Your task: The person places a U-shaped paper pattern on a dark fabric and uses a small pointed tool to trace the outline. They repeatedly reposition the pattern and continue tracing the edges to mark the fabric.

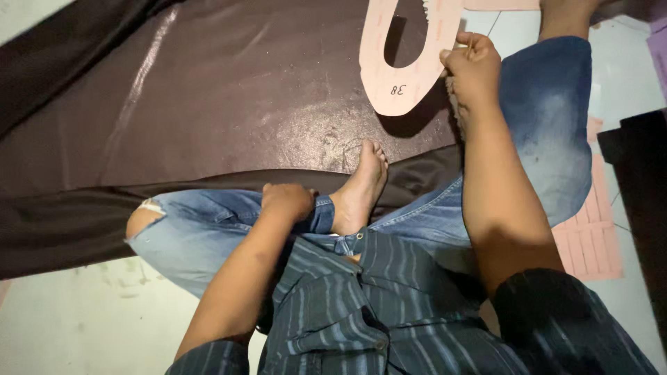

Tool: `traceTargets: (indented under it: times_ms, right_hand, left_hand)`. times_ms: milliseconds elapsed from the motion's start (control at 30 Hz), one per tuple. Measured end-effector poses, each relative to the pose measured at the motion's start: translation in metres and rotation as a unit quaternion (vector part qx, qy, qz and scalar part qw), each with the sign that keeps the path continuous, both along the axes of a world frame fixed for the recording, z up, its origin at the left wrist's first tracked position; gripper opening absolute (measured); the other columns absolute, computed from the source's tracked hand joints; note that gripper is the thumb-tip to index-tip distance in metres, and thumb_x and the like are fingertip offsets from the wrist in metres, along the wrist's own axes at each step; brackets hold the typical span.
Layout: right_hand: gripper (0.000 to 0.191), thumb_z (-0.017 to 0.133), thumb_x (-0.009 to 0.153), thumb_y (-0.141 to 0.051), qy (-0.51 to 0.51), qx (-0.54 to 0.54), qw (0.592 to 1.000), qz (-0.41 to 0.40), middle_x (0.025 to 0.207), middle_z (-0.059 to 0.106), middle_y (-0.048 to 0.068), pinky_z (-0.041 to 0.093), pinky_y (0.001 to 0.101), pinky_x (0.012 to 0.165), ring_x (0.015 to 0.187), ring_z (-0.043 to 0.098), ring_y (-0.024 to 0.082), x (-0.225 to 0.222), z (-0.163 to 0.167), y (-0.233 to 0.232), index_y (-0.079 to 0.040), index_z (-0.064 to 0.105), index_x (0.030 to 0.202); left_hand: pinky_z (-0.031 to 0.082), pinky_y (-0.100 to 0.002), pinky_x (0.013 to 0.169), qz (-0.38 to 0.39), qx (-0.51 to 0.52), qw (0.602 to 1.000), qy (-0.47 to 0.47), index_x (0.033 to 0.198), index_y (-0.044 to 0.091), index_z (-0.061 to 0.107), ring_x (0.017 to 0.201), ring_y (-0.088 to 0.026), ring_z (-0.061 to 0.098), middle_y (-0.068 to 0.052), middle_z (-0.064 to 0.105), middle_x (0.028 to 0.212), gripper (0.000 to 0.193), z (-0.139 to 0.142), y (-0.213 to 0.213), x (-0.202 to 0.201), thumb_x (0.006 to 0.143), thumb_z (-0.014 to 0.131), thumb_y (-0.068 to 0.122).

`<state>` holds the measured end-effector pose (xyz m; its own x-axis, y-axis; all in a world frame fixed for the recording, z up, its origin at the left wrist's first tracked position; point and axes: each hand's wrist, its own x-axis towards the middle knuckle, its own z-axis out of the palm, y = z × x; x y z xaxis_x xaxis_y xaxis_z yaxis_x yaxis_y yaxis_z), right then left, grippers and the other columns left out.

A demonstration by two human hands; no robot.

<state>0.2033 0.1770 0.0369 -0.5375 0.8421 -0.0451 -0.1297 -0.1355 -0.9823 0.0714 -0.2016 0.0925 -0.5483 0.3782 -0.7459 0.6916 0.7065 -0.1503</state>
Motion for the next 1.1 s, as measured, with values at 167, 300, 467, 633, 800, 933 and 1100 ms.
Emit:
traceTargets:
  times_ms: [167,300,467,633,800,933,1100]
  right_hand:
    - [0.037,0.072,0.093,0.0,-0.01,-0.076,0.997,0.001,0.089,0.07,0.005,0.042,0.0209,0.047,0.062,0.061,0.008,-0.006,0.025,-0.015,0.0,0.058,0.127]
    - [0.033,0.07,0.097,-0.001,-0.024,-0.098,0.995,0.025,0.09,0.069,0.005,0.042,0.0208,0.049,0.065,0.061,0.009,-0.03,0.028,-0.025,-0.001,0.058,0.128]
    - [0.031,0.068,0.099,-0.001,-0.048,-0.126,0.986,0.1,0.098,0.071,0.004,0.044,0.0203,0.051,0.07,0.061,0.008,-0.069,0.012,-0.05,0.0,0.058,0.128]
    - [0.028,0.072,0.094,-0.003,-0.19,-0.014,0.965,0.182,0.092,0.07,0.002,0.047,0.0206,0.056,0.072,0.064,0.007,-0.101,-0.024,-0.083,-0.001,0.06,0.119]
    - [0.024,0.075,0.091,0.0,-0.239,0.01,0.948,0.21,0.086,0.065,0.002,0.052,0.0239,0.066,0.073,0.061,0.008,-0.11,-0.055,-0.105,0.004,0.059,0.109]
    - [0.027,0.076,0.092,0.0,-0.214,-0.009,0.952,0.217,0.088,0.066,0.002,0.053,0.0231,0.068,0.074,0.062,0.007,-0.12,-0.065,-0.112,0.003,0.059,0.113]
    - [0.032,0.078,0.091,-0.001,-0.199,-0.004,0.954,0.226,0.086,0.065,0.003,0.052,0.0246,0.065,0.073,0.061,0.008,-0.135,-0.076,-0.122,0.004,0.057,0.115]
  left_hand:
    - [0.047,-0.051,0.102,0.007,0.066,0.997,-0.035,0.12,0.01,0.074,0.122,-0.035,0.064,-0.017,0.068,0.128,0.054,-0.017,0.0,-0.014,0.101,0.046,0.051]
    - [0.053,-0.049,0.096,0.023,0.128,0.989,-0.07,0.112,0.008,0.078,0.113,-0.038,0.068,-0.02,0.071,0.121,0.05,-0.015,-0.002,-0.031,0.096,0.058,0.051]
    - [0.053,-0.054,0.089,0.122,0.222,0.965,-0.073,0.11,0.017,0.077,0.102,-0.041,0.069,-0.018,0.073,0.109,0.033,-0.017,-0.012,-0.093,0.093,0.06,0.038]
    - [0.054,-0.051,0.084,0.259,0.409,0.873,0.054,0.101,0.008,0.076,0.096,-0.041,0.07,-0.021,0.074,0.1,0.023,-0.048,-0.033,-0.165,0.095,0.063,0.027]
    - [0.054,-0.044,0.09,0.329,0.476,0.815,0.029,0.106,0.008,0.074,0.103,-0.036,0.069,-0.018,0.074,0.107,0.023,-0.072,-0.023,-0.17,0.096,0.067,0.027]
    - [0.033,-0.054,0.113,0.21,0.401,0.889,0.069,0.129,0.014,0.067,0.138,-0.037,0.042,-0.015,0.053,0.142,0.046,-0.065,-0.013,-0.162,0.088,0.077,0.031]
    - [0.004,-0.07,0.119,0.159,0.418,0.893,0.04,0.146,0.026,0.059,0.154,-0.044,0.007,-0.015,0.024,0.163,0.062,-0.061,-0.01,-0.162,0.087,0.08,0.029]
